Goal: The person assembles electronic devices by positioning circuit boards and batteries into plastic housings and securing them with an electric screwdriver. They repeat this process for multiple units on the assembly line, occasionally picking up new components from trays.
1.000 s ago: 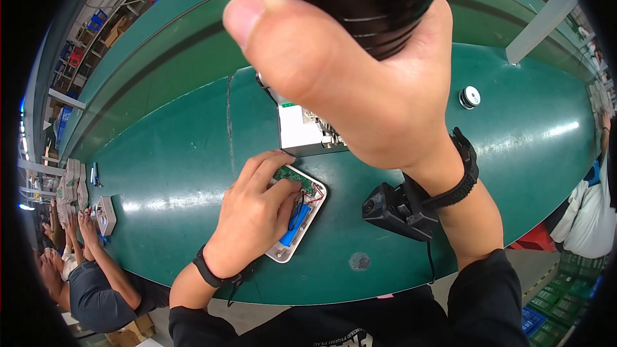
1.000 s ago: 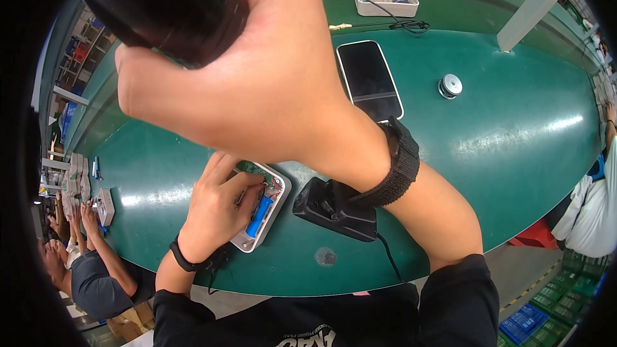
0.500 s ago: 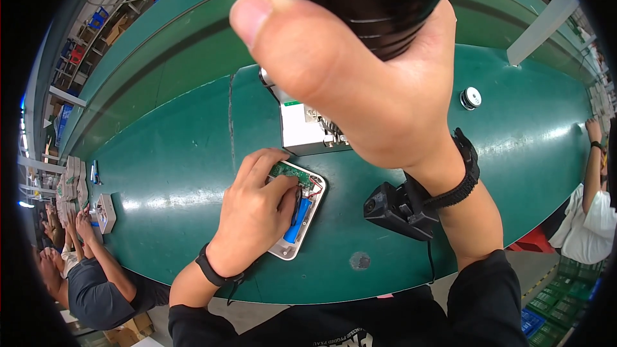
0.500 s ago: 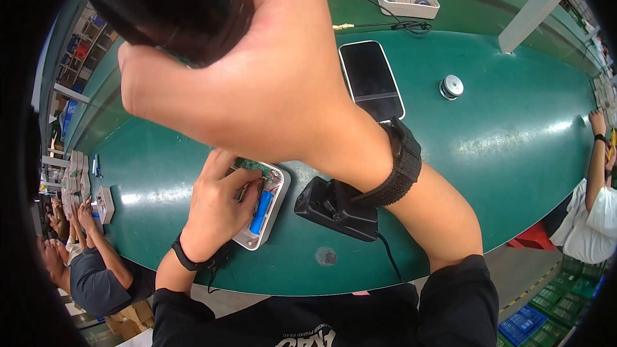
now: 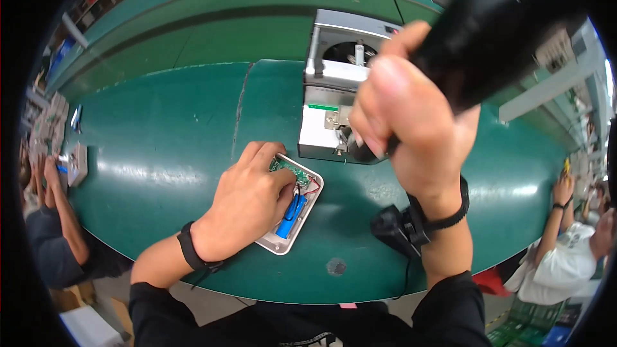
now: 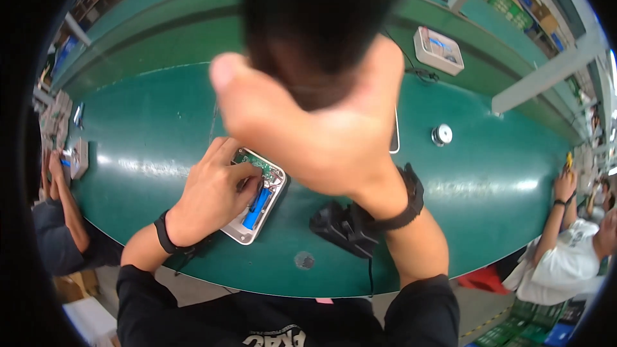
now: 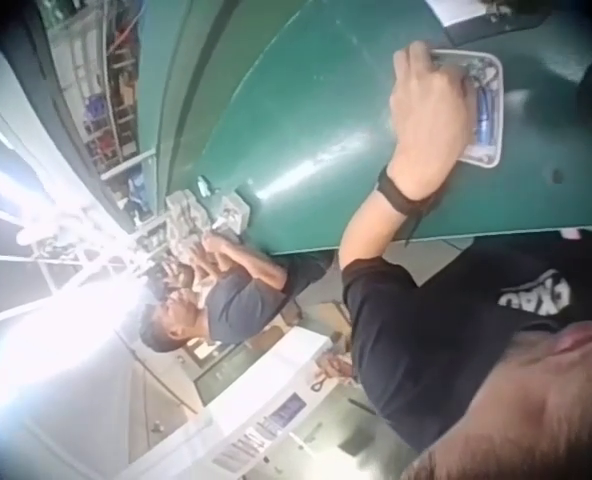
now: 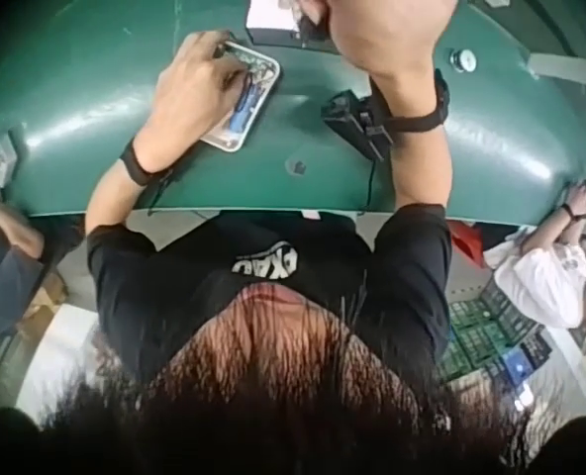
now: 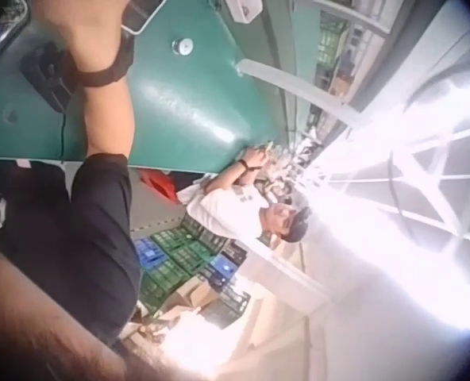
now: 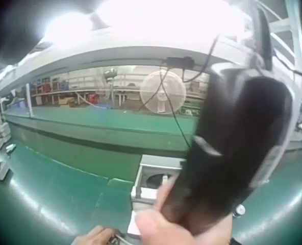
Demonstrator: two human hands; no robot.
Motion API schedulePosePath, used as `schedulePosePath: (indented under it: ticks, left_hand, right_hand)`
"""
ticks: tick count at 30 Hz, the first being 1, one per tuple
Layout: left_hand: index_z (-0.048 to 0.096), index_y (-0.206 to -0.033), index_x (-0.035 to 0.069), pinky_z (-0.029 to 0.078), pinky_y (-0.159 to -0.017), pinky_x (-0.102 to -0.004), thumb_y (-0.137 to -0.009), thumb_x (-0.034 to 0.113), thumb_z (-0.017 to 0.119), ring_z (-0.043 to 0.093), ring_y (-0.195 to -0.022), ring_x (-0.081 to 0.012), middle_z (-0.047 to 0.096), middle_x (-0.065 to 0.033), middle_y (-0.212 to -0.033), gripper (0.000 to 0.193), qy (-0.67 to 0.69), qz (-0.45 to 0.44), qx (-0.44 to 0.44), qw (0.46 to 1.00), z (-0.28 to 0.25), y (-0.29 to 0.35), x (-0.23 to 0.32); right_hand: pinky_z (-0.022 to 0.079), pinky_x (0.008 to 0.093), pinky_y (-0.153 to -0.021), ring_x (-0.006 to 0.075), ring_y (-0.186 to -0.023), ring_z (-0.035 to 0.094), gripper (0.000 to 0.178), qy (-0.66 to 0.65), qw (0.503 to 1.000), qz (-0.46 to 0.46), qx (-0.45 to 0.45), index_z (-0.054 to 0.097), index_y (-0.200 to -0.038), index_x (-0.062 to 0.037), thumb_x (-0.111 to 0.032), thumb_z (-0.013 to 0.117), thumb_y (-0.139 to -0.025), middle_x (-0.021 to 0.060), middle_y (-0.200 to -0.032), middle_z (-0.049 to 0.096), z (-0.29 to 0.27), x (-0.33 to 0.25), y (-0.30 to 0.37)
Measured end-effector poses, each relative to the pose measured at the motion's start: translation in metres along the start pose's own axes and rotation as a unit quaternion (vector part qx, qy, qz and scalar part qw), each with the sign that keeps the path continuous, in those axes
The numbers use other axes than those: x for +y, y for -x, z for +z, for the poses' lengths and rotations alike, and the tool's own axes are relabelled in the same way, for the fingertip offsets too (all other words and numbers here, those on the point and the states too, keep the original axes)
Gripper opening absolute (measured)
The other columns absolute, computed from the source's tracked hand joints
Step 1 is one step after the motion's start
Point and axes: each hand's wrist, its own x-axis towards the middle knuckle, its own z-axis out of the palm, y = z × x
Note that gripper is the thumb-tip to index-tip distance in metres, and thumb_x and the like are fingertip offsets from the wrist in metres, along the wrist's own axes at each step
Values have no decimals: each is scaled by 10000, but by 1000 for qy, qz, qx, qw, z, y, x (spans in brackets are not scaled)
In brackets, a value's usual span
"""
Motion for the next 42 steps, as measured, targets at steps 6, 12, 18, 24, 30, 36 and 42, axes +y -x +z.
schedulePosePath:
  ticks: [6, 12, 18, 24, 30, 36, 42]
  left_hand:
    - [745, -796, 40, 537, -772, -416, -780, 77, 737, 574, -991, -302, 611, -131, -1073, 42, 9, -7, 33, 999, 9, 9, -10]
    - [725, -762, 54, 469, -772, -413, -777, 84, 716, 529, -981, -299, 576, -123, -1036, 35, 19, -10, 32, 999, 12, 7, -10]
    - [718, -751, 53, 463, -762, -417, -774, 92, 712, 524, -970, -298, 571, -123, -1023, 46, 20, -11, 36, 999, 16, 6, -10]
    - [711, -816, 22, 478, -800, -424, -785, 120, 712, 544, -1018, -317, 593, -171, -1117, 103, 12, -3, 0, 1000, 10, 10, -12]
    - [661, -1089, -42, 496, -910, -447, -790, 206, 743, 561, -1156, -352, 560, -266, -1337, 397, -99, -33, 18, 994, -3, 26, 26]
    - [474, -1384, -97, 473, -1011, -486, -751, 326, 818, 561, -1235, -400, 486, -317, -1423, 835, -18, 2, -127, 992, -20, 23, 12]
    - [381, -1472, -62, 439, -1059, -492, -696, 323, 845, 530, -1286, -397, 524, -230, -1411, 984, 12, 79, -125, 989, -24, 13, 1]
  right_hand:
    - [419, 288, -472, 111, -483, 416, 237, -30, 997, 48, -57, 436, -952, -52, -80, 667, -906, 26, -621, 463, 13, 3, 29]
    - [434, 283, -489, 105, -523, 449, 232, -8, 994, 62, -93, 440, -962, -35, -62, 666, -915, 36, -661, 497, 21, 28, 38]
    - [447, 278, -503, 104, -549, 477, 225, -3, 992, 73, -99, 450, -967, -26, -48, 667, -910, 42, -686, 521, 27, 41, 44]
    - [463, 272, -519, 108, -570, 508, 219, -14, 992, 79, -93, 465, -971, -20, -33, 670, -895, 46, -703, 540, 31, 45, 45]
    - [479, 267, -536, 112, -591, 539, 215, -8, 995, 70, -70, 481, -975, -14, -19, 673, -879, 49, -721, 560, 28, 45, 42]
    - [478, 343, -548, 159, -542, 517, 256, 17, 996, 8, -91, 478, -981, -46, -219, 663, -948, 46, -691, 529, -2, -3, 22]
    - [453, 350, -529, 150, -486, 440, 316, 52, 996, -40, 64, 462, -967, -60, -344, 599, -984, 54, -661, 506, -9, -2, 14]
